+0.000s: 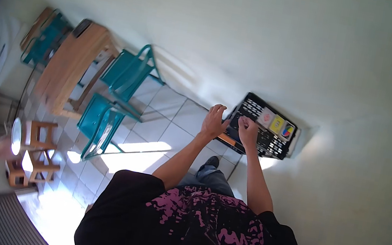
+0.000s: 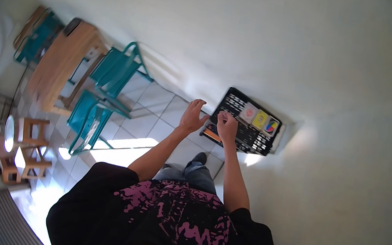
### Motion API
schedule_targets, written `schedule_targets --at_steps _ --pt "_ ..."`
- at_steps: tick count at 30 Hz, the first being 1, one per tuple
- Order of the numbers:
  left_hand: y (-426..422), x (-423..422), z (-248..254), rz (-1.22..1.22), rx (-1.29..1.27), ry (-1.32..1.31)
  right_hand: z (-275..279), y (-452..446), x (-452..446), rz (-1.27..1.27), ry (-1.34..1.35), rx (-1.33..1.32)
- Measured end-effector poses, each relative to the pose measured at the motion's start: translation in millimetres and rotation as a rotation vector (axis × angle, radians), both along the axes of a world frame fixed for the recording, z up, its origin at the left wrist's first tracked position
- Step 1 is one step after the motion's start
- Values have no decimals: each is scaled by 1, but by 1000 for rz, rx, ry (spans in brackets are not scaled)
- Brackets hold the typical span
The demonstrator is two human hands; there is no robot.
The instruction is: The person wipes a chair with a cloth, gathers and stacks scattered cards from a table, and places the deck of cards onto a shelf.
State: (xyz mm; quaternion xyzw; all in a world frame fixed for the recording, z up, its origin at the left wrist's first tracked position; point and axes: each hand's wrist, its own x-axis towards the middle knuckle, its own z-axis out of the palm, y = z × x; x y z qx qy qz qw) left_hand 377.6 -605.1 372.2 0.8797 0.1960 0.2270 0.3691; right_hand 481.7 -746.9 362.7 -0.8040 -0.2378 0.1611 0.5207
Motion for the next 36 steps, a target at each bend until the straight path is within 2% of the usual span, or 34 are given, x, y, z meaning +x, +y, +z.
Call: schedule_targets --at_steps 3,8,11,21,24,27,31,36 --pt "27 -54 11 121 33 8 23 38 -39 88 -226 -49" --pt "66 -164 30 334 55 5 37 100 -118 284 -323 12" --pt "80 -238 34 458 -29 76 33 134 -165 473 -414 40" --pt "80 -467 20 984 -127 98 40 217 -337 959 -388 85" --pt "72 -514 25 1156 -167 88 42 243 -378 1119 -418 66" --pt "68 -554 21 1306 -93 36 42 273 -417 1235 -405 76" --pt "80 -596 21 1404 -127 60 43 313 -472 1373 -416 118" --pt "130 -645 11 1457 -104 21 35 374 -537 1419 -422 149"
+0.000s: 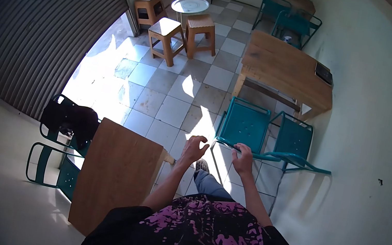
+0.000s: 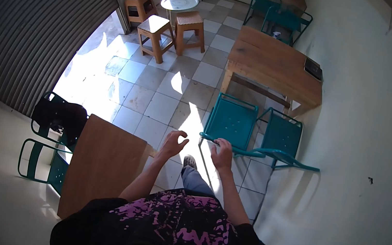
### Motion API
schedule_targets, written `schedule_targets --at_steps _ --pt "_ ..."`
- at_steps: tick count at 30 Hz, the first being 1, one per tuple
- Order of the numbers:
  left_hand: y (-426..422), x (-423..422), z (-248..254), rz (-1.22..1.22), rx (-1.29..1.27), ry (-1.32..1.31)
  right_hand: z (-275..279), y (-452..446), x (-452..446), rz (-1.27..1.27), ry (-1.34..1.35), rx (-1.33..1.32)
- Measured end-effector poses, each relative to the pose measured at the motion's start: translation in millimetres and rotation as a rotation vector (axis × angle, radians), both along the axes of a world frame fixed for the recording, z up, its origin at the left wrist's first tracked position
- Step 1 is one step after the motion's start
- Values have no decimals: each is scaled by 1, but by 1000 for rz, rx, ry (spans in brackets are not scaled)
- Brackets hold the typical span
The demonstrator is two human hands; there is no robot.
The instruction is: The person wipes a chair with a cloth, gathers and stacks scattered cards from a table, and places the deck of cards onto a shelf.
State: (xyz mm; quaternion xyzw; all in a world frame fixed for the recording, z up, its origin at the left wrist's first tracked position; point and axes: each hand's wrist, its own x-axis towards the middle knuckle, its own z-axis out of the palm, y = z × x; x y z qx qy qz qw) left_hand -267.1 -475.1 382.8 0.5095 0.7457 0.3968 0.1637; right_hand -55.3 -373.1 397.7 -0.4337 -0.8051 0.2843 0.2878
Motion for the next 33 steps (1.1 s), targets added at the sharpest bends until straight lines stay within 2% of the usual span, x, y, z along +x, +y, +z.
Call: schedule_targets --at_steps 15,24,33 --pt "175 -138 -4 -52 26 -68 1 155 -138 12 -6 -51" --pt "286 -195 -23 -303 -112 -204 0 216 -183 -256 -77 -170" --pt "384 -291 -36 -388 -199 -180 -5 280 -265 -394 -66 -190"
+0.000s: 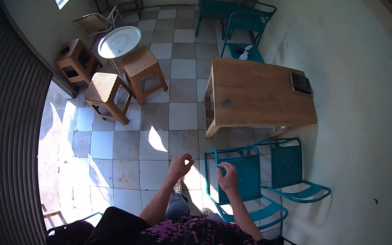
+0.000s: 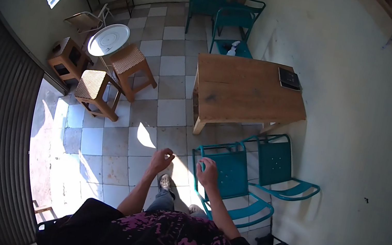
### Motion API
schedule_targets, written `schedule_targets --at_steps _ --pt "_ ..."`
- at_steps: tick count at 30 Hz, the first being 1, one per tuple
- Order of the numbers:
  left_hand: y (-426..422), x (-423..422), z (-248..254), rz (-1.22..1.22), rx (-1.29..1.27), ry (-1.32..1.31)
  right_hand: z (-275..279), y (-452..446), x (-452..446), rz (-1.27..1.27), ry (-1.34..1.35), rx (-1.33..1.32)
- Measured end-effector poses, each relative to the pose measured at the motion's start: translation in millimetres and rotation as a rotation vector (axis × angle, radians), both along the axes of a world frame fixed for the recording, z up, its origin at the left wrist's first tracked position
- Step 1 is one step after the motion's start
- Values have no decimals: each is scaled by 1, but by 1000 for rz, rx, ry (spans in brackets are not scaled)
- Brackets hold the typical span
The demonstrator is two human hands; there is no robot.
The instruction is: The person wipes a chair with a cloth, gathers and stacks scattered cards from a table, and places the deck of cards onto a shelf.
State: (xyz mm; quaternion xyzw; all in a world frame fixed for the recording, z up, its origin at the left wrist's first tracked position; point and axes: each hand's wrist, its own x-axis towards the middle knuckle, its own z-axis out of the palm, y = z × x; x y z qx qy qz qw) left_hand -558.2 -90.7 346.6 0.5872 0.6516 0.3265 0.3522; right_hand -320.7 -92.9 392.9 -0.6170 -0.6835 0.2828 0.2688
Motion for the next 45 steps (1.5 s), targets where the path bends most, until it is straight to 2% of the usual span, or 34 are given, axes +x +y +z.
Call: schedule_targets --at_steps 3,6,13,20,33,45 --pt "36 -36 11 -9 -30 58 0 32 -32 1 23 29" --pt "67 -62 34 5 49 248 0 68 -65 33 -7 180" --pt "153 -102 68 18 142 320 9 166 -124 65 28 250" --pt "243 -129 58 23 93 337 -8 270 -149 69 50 231" --pt "466 -159 73 -1 95 291 6 502 -183 66 60 256" --pt "683 -222 59 -229 132 235 -3 659 -236 -163 45 301"
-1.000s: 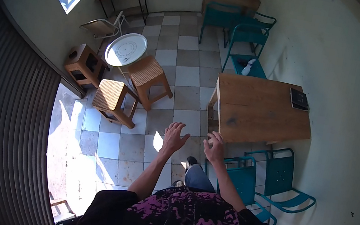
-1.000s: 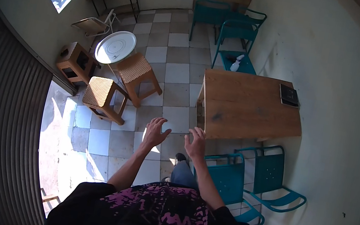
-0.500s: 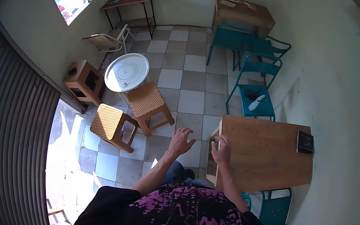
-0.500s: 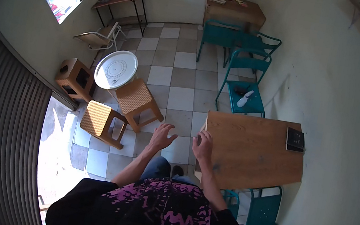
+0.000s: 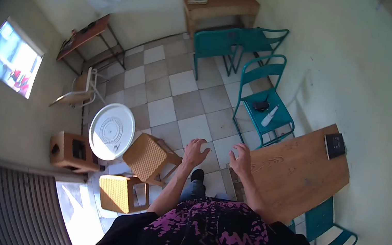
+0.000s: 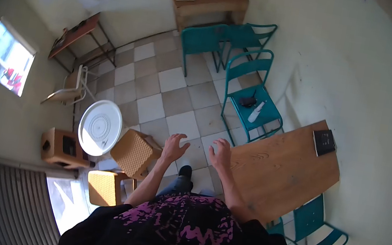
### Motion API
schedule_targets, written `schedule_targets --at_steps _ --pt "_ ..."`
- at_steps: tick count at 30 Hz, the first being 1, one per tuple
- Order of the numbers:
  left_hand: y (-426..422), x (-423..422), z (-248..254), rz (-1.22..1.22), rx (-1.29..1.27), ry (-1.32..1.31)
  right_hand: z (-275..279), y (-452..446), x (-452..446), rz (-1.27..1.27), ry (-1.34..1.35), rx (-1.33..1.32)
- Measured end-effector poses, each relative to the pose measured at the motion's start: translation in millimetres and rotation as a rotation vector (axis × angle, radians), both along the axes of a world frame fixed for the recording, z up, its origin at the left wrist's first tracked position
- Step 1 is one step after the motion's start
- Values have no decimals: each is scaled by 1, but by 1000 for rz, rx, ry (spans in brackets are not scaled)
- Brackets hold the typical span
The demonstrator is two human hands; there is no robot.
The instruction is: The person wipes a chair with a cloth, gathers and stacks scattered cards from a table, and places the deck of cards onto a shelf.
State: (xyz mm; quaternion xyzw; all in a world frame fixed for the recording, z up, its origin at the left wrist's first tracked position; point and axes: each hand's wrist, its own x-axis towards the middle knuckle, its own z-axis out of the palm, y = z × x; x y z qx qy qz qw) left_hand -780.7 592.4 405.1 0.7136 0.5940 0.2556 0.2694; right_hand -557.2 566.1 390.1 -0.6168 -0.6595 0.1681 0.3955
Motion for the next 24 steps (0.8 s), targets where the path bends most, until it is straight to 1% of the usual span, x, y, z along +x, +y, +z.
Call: schedule_targets --at_steps 4,8,14,20,22,24 --pt "70 2 -19 -103 10 -33 4 34 3 -123 7 0" --pt "122 22 -21 -248 -2 -23 -3 52 14 -281 0 -1" --pt "190 78 -36 -415 15 -43 -16 82 50 -454 -21 -33" --pt "243 139 -54 -607 6 -9 -24 109 84 -637 79 -42" --pt "258 156 -67 -684 -12 0 -31 112 93 -704 112 -58" --pt "273 171 -82 -752 -170 -2 -40 113 101 -758 123 -40"
